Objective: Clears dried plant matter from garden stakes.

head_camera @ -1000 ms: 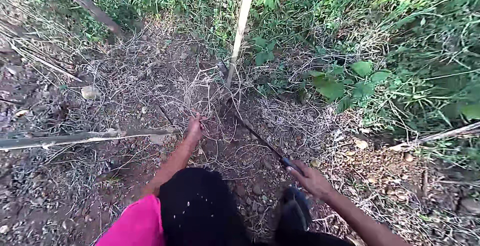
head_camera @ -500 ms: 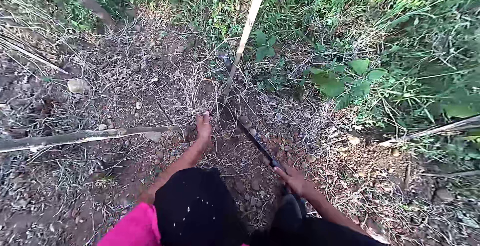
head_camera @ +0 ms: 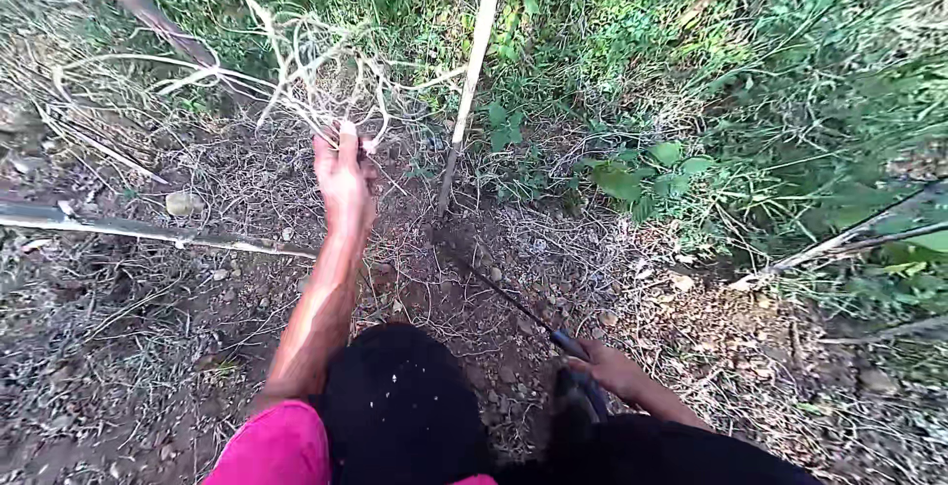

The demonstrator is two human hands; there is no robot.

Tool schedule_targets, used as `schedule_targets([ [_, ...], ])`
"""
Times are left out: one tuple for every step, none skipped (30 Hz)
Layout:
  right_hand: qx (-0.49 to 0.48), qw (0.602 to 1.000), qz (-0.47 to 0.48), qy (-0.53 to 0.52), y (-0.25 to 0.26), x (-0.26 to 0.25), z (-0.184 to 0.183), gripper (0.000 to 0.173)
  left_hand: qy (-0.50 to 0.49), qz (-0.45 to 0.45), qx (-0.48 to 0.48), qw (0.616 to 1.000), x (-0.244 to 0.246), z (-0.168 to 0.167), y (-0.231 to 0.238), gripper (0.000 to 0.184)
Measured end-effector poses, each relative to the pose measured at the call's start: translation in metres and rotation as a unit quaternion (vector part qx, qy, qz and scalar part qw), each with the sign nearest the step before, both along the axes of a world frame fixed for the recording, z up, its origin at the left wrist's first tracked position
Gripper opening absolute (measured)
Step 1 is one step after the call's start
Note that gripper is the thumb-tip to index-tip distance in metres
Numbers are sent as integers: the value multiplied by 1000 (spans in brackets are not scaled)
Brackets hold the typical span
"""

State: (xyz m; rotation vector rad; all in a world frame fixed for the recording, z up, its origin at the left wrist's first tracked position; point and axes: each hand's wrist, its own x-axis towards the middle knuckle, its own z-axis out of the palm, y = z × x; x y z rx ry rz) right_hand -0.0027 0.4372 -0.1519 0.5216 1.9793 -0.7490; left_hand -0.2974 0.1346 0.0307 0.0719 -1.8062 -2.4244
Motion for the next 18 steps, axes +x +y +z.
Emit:
schedule_targets([
  [-2,1000,2,12,0,1,5,55,24,21,19,999,-4,25,-2,7],
  [-4,1000,0,29,-1,4,12,52,52,40,34,997,-6,47,-5,8],
  [-8,999,-4,44,0,6,21,49,81,61,41,994,-7,68,-9,10],
  [-7,999,-5,52,2,7,32,48,110,83,47,989,-8,90,-14,12],
  [-1,998,-2,56,6,7,42,48,135,104,59,984,-9,111,-20,14],
  [11,998,7,62,11,7,52,48,147,117,73,980,-13,130,-25,16],
  [27,997,18,71,18,5,62,48,151,121,85,977,-18,145,-29,17],
  [42,996,29,76,26,0,71,48,146,128,93,977,-25,156,-31,16],
  [54,995,38,81,34,-8,81,49,145,142,96,974,-36,163,-31,14],
  [66,993,44,89,43,-18,87,48,148,164,93,971,-47,166,-28,13],
  [79,991,40,101,53,-30,93,47,149,191,82,967,-57,167,-25,13],
  [99,987,30,120,62,-42,97,46,153,218,59,962,-67,167,-22,19],
  [123,982,15,142,70,-54,97,46,158,240,33,957,-77,166,-21,23],
  [147,975,-12,166,78,-64,94,49,166,255,6,952,-90,164,-24,25],
  [164,966,-60,193,81,-71,91,53,182,266,-25,946,-105,163,-29,25],
  [174,953,-112,222,82,-75,87,56,189,275,-63,940,-119,164,-36,24],
  [185,940,-147,248,81,-76,85,57,173,279,-111,938,-127,168,-41,27],
  [192,929,-166,268,80,-74,82,55,130,287,-164,935,-124,177,-38,30],
])
